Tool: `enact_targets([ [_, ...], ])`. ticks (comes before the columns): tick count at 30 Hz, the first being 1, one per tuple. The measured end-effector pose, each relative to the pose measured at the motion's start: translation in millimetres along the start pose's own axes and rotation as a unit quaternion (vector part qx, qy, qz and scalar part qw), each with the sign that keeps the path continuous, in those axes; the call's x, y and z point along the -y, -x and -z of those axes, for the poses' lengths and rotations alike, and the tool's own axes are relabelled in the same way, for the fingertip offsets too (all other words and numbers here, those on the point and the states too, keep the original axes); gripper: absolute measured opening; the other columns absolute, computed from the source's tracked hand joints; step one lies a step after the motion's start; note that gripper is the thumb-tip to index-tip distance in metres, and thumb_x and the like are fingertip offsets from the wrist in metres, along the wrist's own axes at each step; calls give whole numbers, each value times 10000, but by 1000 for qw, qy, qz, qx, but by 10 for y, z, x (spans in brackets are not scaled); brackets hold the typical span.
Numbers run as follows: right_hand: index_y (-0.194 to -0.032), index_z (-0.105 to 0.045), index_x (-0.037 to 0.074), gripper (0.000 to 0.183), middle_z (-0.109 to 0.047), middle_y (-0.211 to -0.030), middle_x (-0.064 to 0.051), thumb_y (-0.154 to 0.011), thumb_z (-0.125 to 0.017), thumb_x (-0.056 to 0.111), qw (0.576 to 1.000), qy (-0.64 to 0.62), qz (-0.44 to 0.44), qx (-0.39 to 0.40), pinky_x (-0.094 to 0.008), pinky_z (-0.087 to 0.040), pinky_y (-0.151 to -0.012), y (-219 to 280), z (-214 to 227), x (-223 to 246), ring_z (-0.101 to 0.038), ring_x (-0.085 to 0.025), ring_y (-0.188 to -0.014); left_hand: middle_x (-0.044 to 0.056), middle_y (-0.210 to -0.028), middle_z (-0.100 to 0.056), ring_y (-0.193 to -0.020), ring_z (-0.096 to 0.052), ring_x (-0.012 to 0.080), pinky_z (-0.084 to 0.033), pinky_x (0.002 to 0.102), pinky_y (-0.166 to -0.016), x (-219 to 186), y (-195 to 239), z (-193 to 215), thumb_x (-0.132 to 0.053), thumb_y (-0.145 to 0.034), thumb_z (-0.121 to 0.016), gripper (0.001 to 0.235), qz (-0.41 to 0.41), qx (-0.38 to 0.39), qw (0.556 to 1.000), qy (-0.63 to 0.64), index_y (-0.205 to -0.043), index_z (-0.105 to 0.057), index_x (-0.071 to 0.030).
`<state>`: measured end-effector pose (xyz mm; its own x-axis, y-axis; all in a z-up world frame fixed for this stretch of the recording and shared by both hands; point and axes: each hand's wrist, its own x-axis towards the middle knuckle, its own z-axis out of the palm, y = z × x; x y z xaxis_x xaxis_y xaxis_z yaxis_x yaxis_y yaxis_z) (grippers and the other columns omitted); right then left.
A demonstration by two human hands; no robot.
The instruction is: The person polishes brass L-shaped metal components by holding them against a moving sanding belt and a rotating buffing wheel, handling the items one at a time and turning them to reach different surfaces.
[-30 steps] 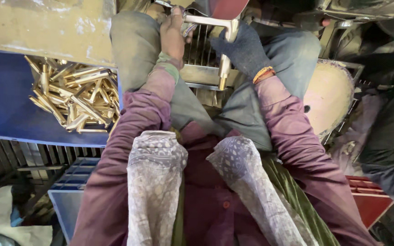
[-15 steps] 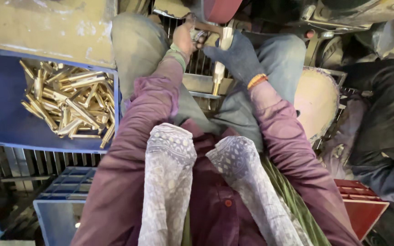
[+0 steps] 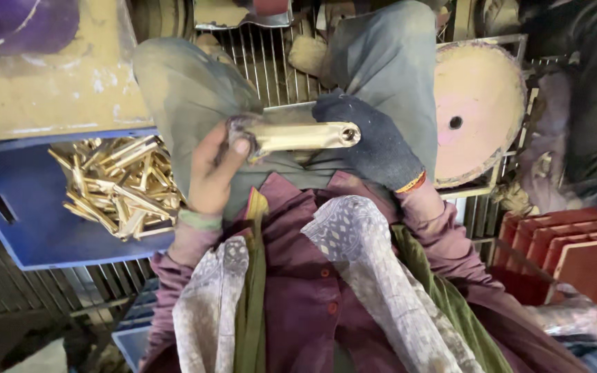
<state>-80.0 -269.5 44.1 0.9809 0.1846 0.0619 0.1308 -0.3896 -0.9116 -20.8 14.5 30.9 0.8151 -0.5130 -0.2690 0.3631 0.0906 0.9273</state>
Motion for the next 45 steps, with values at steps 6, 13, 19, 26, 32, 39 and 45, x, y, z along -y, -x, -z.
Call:
enact_targets([
  [6, -1273, -591, 56, 441, -667, -1324, -122, -884, -779, 143, 999, -16, -25, 21, -377, -532, -1037, -48, -54, -5, -659, -300, -1245, 42, -1085, -700, -931, -643, 119, -520, 257, -837, 54, 142, -4, -277, -1119, -547, 427, -44, -32, 999, -5, -1406, -596, 35],
  [13, -1304, -611, 85, 390, -681, -1199, -124, -948, -747, 170, 999, 12, -42, 30, -374, -564, -922, -157, -60, -7, -708, -276, -1096, 47, -1133, -677, -978, -617, 122, -510, 270, -914, -103, 72, -69, -340, -1133, -514, 482, -82, -40, 995, -24, -1454, -545, 19],
  [19, -1273, -555, 56, 377, -700, -1063, -112, -1008, -712, 273, 986, 8, -142, 84, -360, -552, -859, -411, 4, -278, -704, -237, -979, 37, -1227, -610, -1089, -563, 120, -476, 274, -986, 105, -284, 39, -280, -1126, -556, 448, -108, -38, 993, -44, -1471, -507, 2],
  [26, -1332, -525, 8, 525, -695, -1113, -109, -1013, -727, 372, 982, 15, -138, 131, -364, -519, -930, -1057, 78, -747, -674, -228, -1017, 52, -1129, -641, -966, -618, 130, -510, 283, -844, 578, -1105, 450, -259, -1095, -605, 305, -56, -79, 993, 64, -1279, -591, -16],
  [32, -1177, -612, 30, 469, -685, -1004, -101, -889, -807, 345, 970, 25, -187, 151, -348, -537, -824, -1295, -91, -1041, -639, -175, -893, 63, -1057, -649, -857, -636, 128, -531, 287, -710, 955, -1425, 548, -255, -1095, -621, 266, -54, -124, 988, 77, -1208, -612, -14],
  [39, -1065, -613, 44, 356, -690, -869, -20, -920, -809, 303, 975, -40, -179, 128, -313, -555, -736, -1314, -108, -1182, -653, -117, -799, 26, -1049, -601, -826, -586, 115, -492, 273, -679, 856, -1386, 453, -310, -1136, -556, 306, -91, -135, 985, 51, -1301, -579, -53],
  [45, -1043, -622, 54, 266, -680, -886, -20, -948, -788, 240, 974, -53, -176, 130, -308, -547, -732, -1342, -119, -1226, -636, -103, -812, 21, -1098, -620, -890, -588, 107, -508, 291, -706, 927, -1452, 442, -299, -1106, -559, 372, -89, -164, 975, 120, -1379, -547, -47],
])
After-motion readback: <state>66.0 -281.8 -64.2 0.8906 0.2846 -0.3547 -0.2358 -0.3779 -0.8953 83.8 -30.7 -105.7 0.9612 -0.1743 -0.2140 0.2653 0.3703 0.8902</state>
